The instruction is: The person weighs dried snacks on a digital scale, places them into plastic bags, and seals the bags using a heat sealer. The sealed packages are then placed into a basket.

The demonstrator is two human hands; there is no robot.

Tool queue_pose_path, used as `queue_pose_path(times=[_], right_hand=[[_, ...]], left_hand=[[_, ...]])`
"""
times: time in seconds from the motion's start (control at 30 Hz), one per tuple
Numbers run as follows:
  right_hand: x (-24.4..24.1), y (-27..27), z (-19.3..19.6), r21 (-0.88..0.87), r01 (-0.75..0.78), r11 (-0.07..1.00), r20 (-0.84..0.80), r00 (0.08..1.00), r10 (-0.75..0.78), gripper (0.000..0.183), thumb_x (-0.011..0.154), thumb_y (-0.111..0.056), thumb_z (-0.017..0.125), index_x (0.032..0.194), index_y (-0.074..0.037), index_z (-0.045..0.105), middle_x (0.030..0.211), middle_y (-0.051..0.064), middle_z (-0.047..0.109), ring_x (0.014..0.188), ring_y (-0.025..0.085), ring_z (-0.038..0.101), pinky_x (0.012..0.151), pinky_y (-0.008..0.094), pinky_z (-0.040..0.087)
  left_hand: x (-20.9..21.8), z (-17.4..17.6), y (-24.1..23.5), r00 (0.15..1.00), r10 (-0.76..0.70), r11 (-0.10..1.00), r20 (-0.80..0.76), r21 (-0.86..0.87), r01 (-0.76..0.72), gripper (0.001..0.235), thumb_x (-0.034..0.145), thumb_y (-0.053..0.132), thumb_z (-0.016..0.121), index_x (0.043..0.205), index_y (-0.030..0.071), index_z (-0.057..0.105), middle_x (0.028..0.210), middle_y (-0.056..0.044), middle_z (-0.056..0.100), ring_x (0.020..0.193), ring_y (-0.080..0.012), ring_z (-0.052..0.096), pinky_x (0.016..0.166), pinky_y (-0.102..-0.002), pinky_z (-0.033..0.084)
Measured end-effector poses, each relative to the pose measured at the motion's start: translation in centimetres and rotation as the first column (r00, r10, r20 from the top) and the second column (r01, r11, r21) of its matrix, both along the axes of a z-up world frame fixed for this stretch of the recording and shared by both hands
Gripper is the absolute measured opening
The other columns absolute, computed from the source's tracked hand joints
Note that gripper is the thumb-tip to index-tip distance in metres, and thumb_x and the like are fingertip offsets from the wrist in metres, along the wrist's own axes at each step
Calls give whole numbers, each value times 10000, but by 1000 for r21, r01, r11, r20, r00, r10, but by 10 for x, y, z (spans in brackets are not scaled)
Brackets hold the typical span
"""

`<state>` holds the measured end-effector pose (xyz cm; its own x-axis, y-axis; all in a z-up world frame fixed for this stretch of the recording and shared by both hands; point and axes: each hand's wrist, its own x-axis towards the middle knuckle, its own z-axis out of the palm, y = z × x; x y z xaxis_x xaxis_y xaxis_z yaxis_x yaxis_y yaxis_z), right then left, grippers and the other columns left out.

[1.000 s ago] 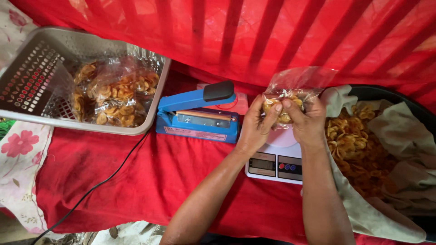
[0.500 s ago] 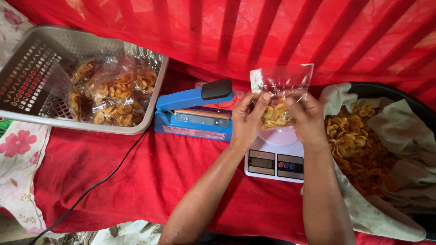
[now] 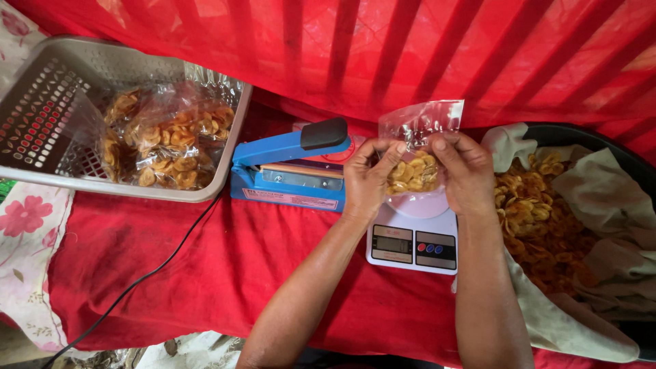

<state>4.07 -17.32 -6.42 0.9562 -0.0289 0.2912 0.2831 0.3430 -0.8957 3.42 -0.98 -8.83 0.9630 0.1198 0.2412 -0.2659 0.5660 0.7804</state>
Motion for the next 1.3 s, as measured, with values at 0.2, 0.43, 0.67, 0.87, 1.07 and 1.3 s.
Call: queue_pose_path(times=[0.2, 0.43, 0.67, 0.87, 1.07, 1.3], right_hand=[[2, 1, -4, 14, 96, 995, 70, 993, -97, 64, 1021, -85, 742, 1002, -26, 730, 931, 57, 747, 820, 109, 685, 768, 247, 571], [-6, 6, 9, -162, -103, 981, 25, 994, 108, 199, 948, -73, 714, 1137, -57, 658, 1076, 41, 717, 981, 114, 687, 883, 259, 591], [-8, 15, 4, -127, -113, 986, -11, 994, 112, 208, 956, 5, 693, 1158, -34, 663, 1110, 45, 711, 1012, 123, 681, 909, 263, 577], [-4, 24, -4, -61, -43, 997, 46, 998, 46, 143, 991, 7, 675, 1127, -36, 661, 1064, 37, 704, 967, 104, 672, 868, 249, 564], [-1, 27, -11, -45, 20, 999, 32, 999, -19, 59, 1022, -23, 667, 1078, -42, 671, 1033, 28, 714, 925, 89, 663, 843, 246, 563], [1, 26, -8, -108, 87, 990, -40, 995, -91, 156, 1060, -157, 632, 1152, -32, 643, 1077, 59, 691, 977, 131, 666, 876, 290, 575]], left_hand=[[0, -5, 0, 999, -46, 998, 15, 42, 45, 176, 1063, 192, 668, 1117, 32, 713, 928, -23, 691, 833, -60, 630, 742, -219, 533], [1, -10, -4, 985, -167, 985, 52, -29, 168, 187, 989, 69, 719, 1159, -9, 707, 1049, -78, 740, 913, -109, 694, 781, -254, 593], [1, -5, 2, 983, -177, 979, 56, -94, 182, 173, 997, 42, 690, 1162, -7, 707, 1038, -85, 747, 889, -122, 716, 755, -259, 613], [2, -9, -4, 992, -100, 992, 79, -64, 105, 176, 999, 61, 708, 1164, -1, 705, 1016, -50, 731, 877, -80, 675, 751, -233, 576], [0, -10, -7, 995, -74, 991, 68, -110, 81, 161, 1028, 126, 711, 1135, 6, 714, 985, -23, 717, 866, -69, 650, 744, -229, 555], [1, -3, -9, 999, 10, 995, 44, -101, -6, 214, 1063, 215, 624, 1156, 29, 676, 954, -53, 734, 843, -86, 671, 752, -229, 572]])
